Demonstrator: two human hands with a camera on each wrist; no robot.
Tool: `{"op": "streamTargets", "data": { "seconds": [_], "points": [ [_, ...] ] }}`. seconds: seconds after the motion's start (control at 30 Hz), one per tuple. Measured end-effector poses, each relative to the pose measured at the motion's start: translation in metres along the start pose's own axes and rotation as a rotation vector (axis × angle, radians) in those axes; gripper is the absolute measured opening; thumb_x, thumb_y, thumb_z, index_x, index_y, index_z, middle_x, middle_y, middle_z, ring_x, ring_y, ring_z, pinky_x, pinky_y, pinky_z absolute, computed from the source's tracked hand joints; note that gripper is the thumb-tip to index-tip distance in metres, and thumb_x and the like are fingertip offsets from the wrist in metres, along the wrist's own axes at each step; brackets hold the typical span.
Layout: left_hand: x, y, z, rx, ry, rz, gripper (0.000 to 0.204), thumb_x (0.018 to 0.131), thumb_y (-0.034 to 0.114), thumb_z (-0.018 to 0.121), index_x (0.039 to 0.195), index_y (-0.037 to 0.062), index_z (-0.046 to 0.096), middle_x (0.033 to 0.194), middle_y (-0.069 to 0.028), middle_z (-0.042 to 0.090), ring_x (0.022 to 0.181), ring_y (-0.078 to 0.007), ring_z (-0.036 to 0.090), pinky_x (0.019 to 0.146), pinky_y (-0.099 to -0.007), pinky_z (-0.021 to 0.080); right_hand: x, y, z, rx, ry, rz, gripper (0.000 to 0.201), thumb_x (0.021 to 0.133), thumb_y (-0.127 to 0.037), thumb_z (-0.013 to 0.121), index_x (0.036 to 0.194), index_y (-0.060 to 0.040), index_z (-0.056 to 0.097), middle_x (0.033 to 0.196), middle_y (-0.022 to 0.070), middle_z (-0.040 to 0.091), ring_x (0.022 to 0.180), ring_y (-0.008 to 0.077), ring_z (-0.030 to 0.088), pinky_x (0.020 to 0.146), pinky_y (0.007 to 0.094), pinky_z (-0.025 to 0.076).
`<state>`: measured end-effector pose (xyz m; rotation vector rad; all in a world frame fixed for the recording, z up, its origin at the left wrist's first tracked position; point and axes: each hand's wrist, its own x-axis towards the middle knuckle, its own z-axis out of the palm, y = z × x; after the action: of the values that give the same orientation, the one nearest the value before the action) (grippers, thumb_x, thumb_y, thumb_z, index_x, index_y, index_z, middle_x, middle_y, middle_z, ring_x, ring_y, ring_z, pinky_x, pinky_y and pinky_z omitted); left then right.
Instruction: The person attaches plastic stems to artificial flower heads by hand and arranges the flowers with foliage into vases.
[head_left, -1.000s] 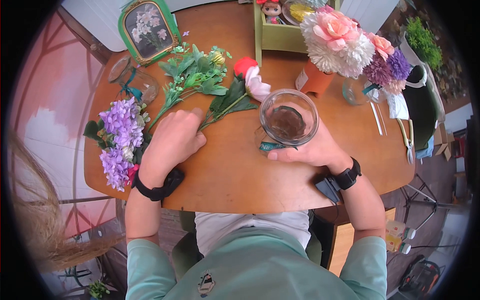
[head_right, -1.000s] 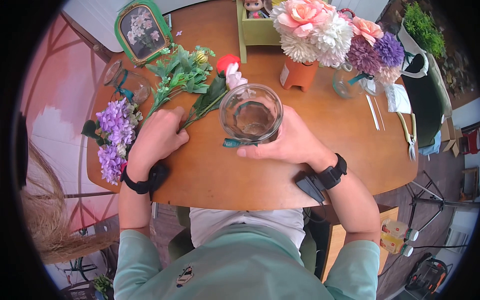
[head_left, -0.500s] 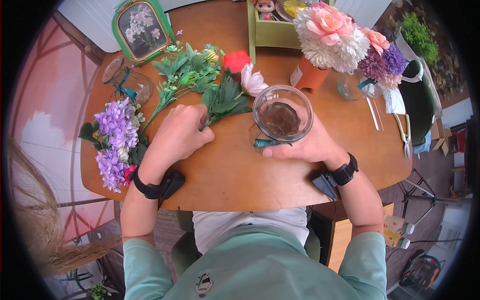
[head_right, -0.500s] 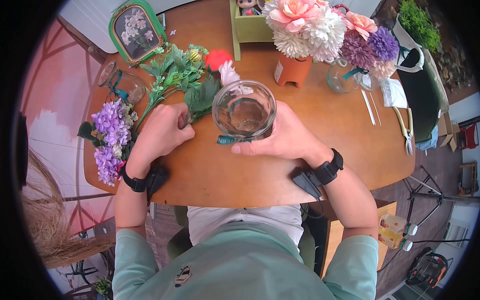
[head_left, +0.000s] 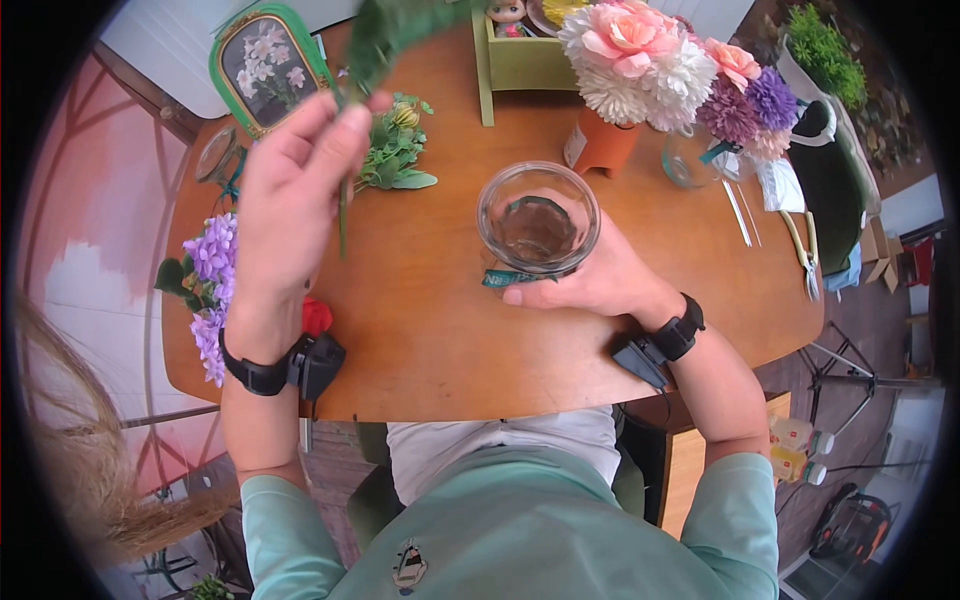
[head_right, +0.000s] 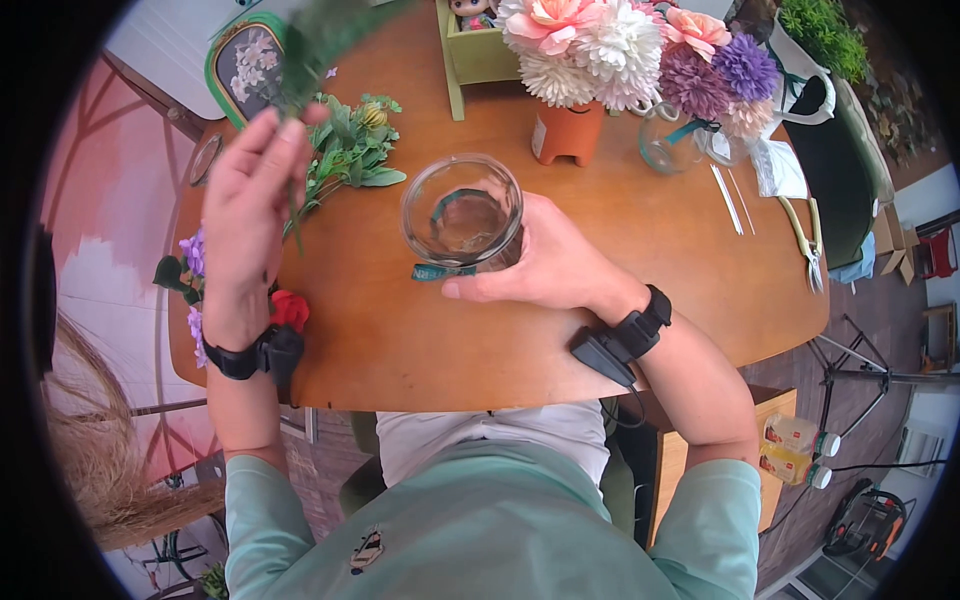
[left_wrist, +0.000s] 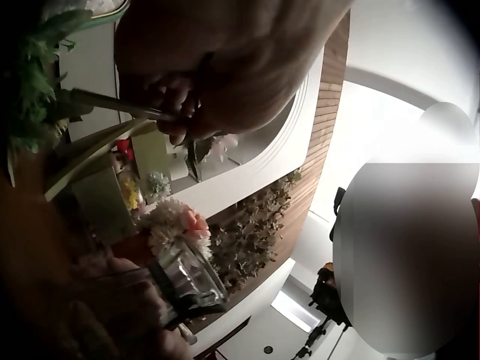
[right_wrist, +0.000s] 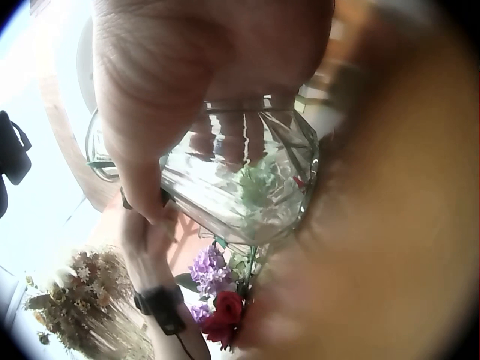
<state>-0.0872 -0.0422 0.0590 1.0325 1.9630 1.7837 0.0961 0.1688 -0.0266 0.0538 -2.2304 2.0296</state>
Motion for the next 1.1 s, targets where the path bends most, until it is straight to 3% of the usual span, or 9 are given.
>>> {"op": "streamTargets", "data": {
  "seconds": [0.17,0.23,0.4,0.57,0.63,0.73,0.87,0.93,1.1],
  "points": [
    [0.012,0.044,0.026,-0.527,-0.107,0.19,0.033,0.112,0.033,0.056,0.115,0.0018,0.064,0.082,0.0044,0.056,0.064,-0.0004,0.042,0.052,-0.0204,0.033,0.004,0.002,0.006,0.081,0.011,-0.018,0.069,0.077,-0.017,0.095,0.132,0.0014,0.059,0.124,0.0054,0.068,0.114,0.014,0.063,0.104,0.0326,0.05],
    [0.015,0.052,0.05,-0.615,-0.119,0.287,0.028,0.117,0.027,0.041,0.116,0.0038,0.056,0.084,-0.0011,0.049,0.063,-0.0061,0.034,0.053,-0.0201,0.034,0.005,0.0,0.006,0.073,-0.001,-0.014,0.067,0.078,-0.017,0.094,0.132,0.0011,0.059,0.124,0.005,0.068,0.114,0.0131,0.062,0.103,0.0321,0.05],
    [0.015,0.037,0.089,-0.328,-0.029,0.164,0.026,0.115,0.031,0.049,0.11,0.006,0.056,0.08,0.0,0.055,0.072,-0.0046,0.047,0.058,-0.0206,0.039,0.005,0.0,0.007,0.095,-0.003,-0.024,0.068,0.078,-0.018,0.095,0.133,0.0012,0.058,0.123,0.0052,0.069,0.114,0.0131,0.063,0.103,0.0319,0.051],
    [0.015,0.006,0.105,-0.268,0.055,0.34,0.029,0.113,0.031,0.056,0.116,0.0021,0.06,0.087,0.0038,0.055,0.076,-0.0027,0.045,0.066,-0.022,0.038,0.005,-0.002,0.008,0.112,0.019,-0.029,0.069,0.079,-0.019,0.095,0.134,0.0013,0.058,0.122,0.0054,0.069,0.113,0.0131,0.063,0.103,0.0323,0.052],
    [0.015,0.005,0.107,-0.197,0.041,0.362,0.033,0.116,0.033,0.046,0.095,0.0074,0.05,0.075,0.001,0.048,0.071,-0.0076,0.044,0.067,-0.0238,0.039,0.005,-0.003,0.008,0.105,0.013,-0.024,0.07,0.079,-0.019,0.094,0.135,0.0017,0.057,0.123,0.0058,0.07,0.114,0.0131,0.063,0.103,0.0329,0.052],
    [0.014,0.007,0.1,-0.258,-0.021,0.285,0.038,0.117,0.034,0.044,0.088,0.0084,0.046,0.071,0.0013,0.043,0.069,-0.0087,0.041,0.066,-0.0264,0.039,0.007,0.0,0.007,0.105,-0.016,0.024,0.09,0.072,-0.014,0.098,0.146,-0.0003,0.048,0.134,0.008,0.066,0.125,0.017,0.062,0.11,0.0366,0.049],
    [0.021,0.022,0.097,-0.247,0.064,0.334,0.042,0.117,0.035,0.042,0.084,0.0089,0.044,0.068,0.0015,0.04,0.067,-0.0094,0.04,0.066,-0.0281,0.039,0.008,0.001,0.01,0.058,-0.022,0.001,0.09,0.073,-0.014,0.098,0.147,-0.0001,0.047,0.135,0.0083,0.066,0.126,0.0174,0.062,0.111,0.0366,0.049],
    [0.031,0.02,0.093,-0.265,0.041,0.532,0.043,0.117,0.036,0.044,0.084,0.0076,0.045,0.069,0.0019,0.041,0.067,-0.0098,0.04,0.067,-0.0275,0.039,0.008,0.001,0.01,-0.018,-0.044,0.009,0.089,0.074,-0.014,0.097,0.146,0.0004,0.048,0.136,0.0094,0.066,0.126,0.0178,0.062,0.111,0.0367,0.049],
    [0.022,0.015,0.102,-0.065,0.09,0.405,0.049,0.114,0.04,0.051,0.081,0.0049,0.051,0.072,0.0023,0.046,0.071,-0.0082,0.042,0.068,-0.0264,0.037,0.007,0.002,0.011,0.05,-0.017,-0.016,0.086,0.074,-0.015,0.097,0.145,0.0012,0.05,0.135,0.0103,0.066,0.125,0.0178,0.063,0.11,0.0368,0.049]
  ]
}}
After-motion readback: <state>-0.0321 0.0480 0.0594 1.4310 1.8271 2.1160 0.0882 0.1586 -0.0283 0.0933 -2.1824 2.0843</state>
